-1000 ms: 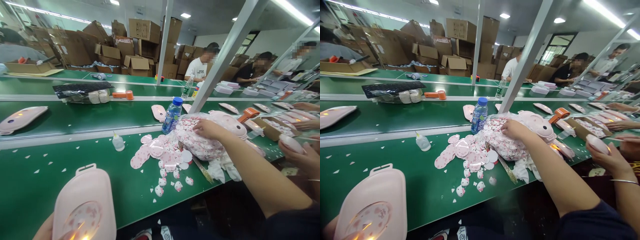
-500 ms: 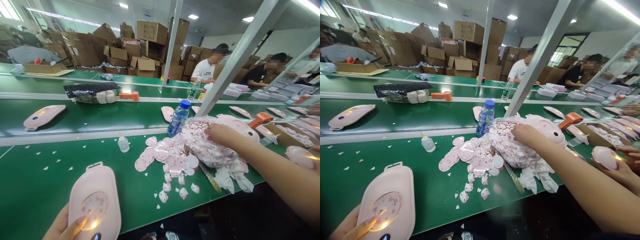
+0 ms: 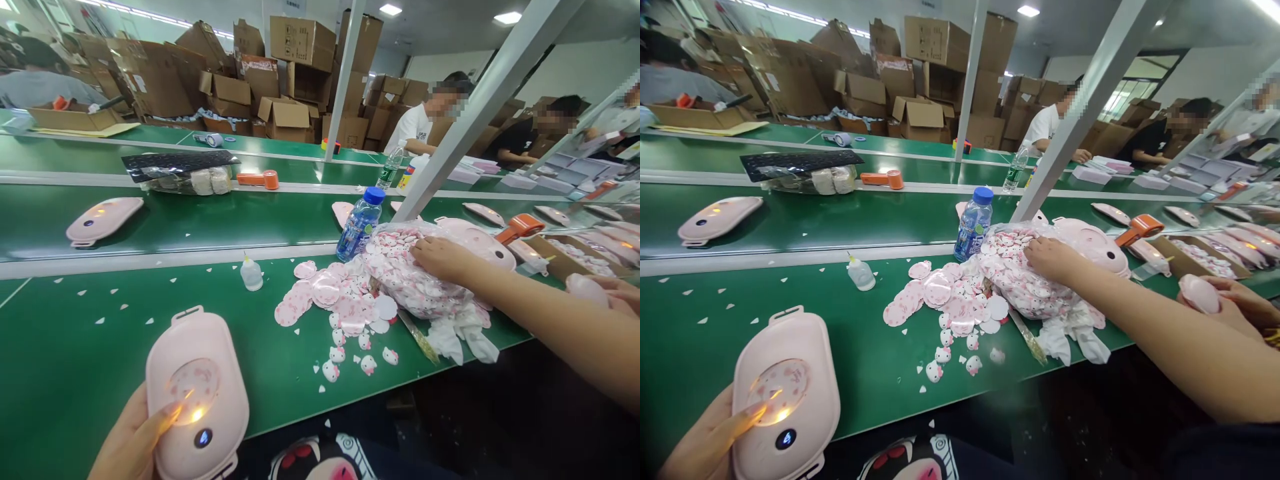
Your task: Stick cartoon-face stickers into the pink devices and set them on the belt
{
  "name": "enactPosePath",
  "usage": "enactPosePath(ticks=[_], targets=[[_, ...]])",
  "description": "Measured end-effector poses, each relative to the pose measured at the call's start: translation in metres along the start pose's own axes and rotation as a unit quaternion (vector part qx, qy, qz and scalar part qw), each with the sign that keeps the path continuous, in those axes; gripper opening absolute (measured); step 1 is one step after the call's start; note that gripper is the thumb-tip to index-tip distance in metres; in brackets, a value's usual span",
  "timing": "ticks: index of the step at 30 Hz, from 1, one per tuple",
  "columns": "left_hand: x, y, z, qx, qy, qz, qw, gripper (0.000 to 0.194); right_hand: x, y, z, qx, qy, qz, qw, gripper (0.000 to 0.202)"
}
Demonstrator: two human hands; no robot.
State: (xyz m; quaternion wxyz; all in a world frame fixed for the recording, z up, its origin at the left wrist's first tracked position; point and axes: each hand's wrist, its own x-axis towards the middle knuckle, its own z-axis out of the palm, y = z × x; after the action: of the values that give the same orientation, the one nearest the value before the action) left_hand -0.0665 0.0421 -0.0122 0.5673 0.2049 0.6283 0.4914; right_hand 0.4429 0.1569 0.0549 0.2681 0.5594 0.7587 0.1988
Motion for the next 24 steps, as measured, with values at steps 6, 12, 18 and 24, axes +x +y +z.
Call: enactPosePath(ticks=[6, 12, 18, 24], targets=[[0.001, -0.001, -0.007, 0.002, -0.035, 0.007, 0.999, 0.07, 0.002, -0.004, -0.004, 0.005, -0.027, 0.001, 1.0, 0.024], [0.006, -0.011, -0.012, 0.006, -0.058, 0.03, 0.998, 0.071, 0.002, -0.004, -0.018, 0.032, -0.048, 0.017, 0.998, 0.023], [0.004, -0.014, -0.011, 0.023, -0.06, 0.054, 0.997, 0.075, -0.01, -0.004, -0.022, 0.074, -0.042, 0.055, 0.995, 0.024], [0.003, -0.008, -0.005, 0.036, -0.055, 0.047, 0.997, 0.074, -0.013, -0.001, -0.02, 0.091, -0.082, 0.091, 0.988, 0.023]])
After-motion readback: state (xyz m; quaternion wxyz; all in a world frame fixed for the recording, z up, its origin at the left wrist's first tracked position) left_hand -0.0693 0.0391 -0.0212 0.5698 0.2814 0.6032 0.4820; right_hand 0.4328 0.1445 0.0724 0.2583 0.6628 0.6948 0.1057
